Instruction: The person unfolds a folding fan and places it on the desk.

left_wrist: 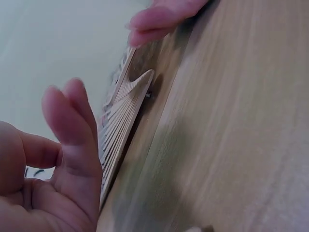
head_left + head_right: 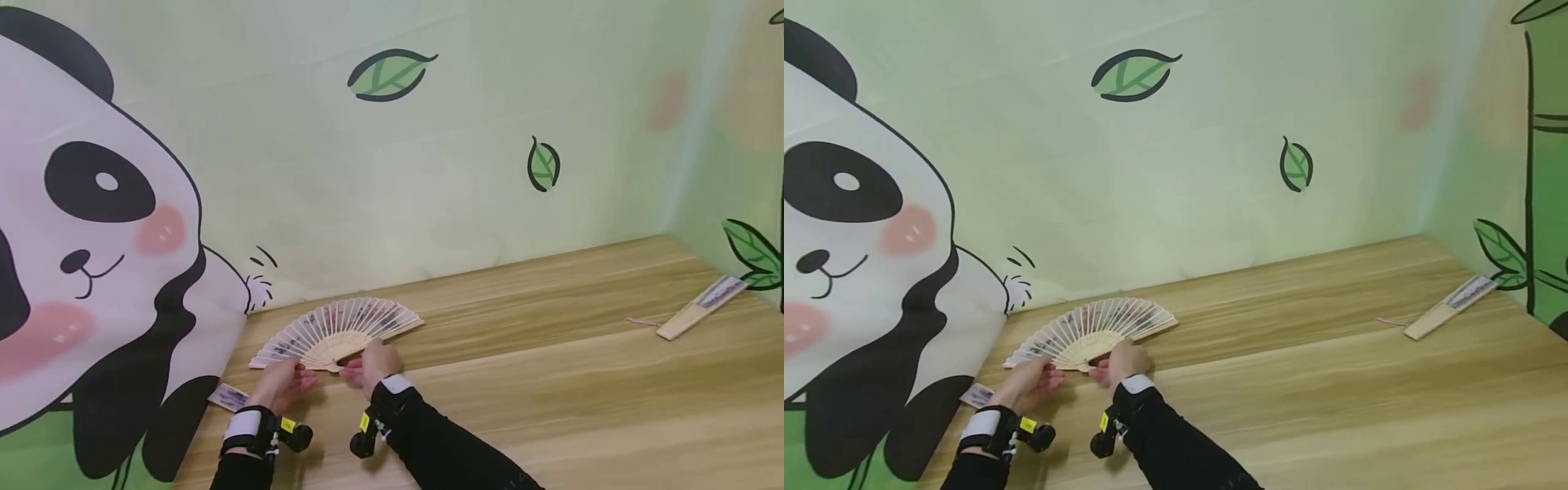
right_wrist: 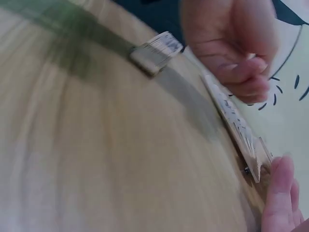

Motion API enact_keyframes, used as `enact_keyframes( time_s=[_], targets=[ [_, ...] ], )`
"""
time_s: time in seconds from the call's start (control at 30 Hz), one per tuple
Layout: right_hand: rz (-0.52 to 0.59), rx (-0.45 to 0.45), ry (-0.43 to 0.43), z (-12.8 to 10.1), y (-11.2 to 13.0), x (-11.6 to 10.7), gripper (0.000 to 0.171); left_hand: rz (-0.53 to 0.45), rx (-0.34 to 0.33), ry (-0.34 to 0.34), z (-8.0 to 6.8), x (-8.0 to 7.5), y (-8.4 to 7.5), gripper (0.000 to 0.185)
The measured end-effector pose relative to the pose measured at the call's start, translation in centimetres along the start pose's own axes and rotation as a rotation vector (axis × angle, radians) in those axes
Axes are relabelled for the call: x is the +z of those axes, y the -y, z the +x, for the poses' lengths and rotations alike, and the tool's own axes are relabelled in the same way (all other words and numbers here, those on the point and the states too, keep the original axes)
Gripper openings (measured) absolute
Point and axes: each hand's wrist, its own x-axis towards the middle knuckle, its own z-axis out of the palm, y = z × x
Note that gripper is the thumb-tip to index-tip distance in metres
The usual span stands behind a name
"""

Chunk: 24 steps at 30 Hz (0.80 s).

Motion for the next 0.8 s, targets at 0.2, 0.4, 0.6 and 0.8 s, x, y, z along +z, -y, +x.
enact_keyframes(
  time_s=[0.2,0.4,0.6,0.8],
  targets=[
    [-0.141,-0.015,0.144,-1.3,-0.2,0.2,0.026,0.189,0.051,-0.017,-1.3,-0.5,-0.6,0.026],
    [-0.377,-0.047,0.333,-1.6,0.2,0.5,0.016,0.505,0.172,-0.094,-1.9,-1.6,-1.0,0.033],
    [-0.708,-0.144,0.446,-2.6,-0.9,2.1,0.008,0.742,0.195,-0.153,-2.2,-3.6,-0.7,0.042],
    [-1.083,-0.372,0.508,-3.1,-3.3,3.3,0.020,0.838,0.203,-0.175,-2.7,-5.2,0.3,0.048]
  ],
)
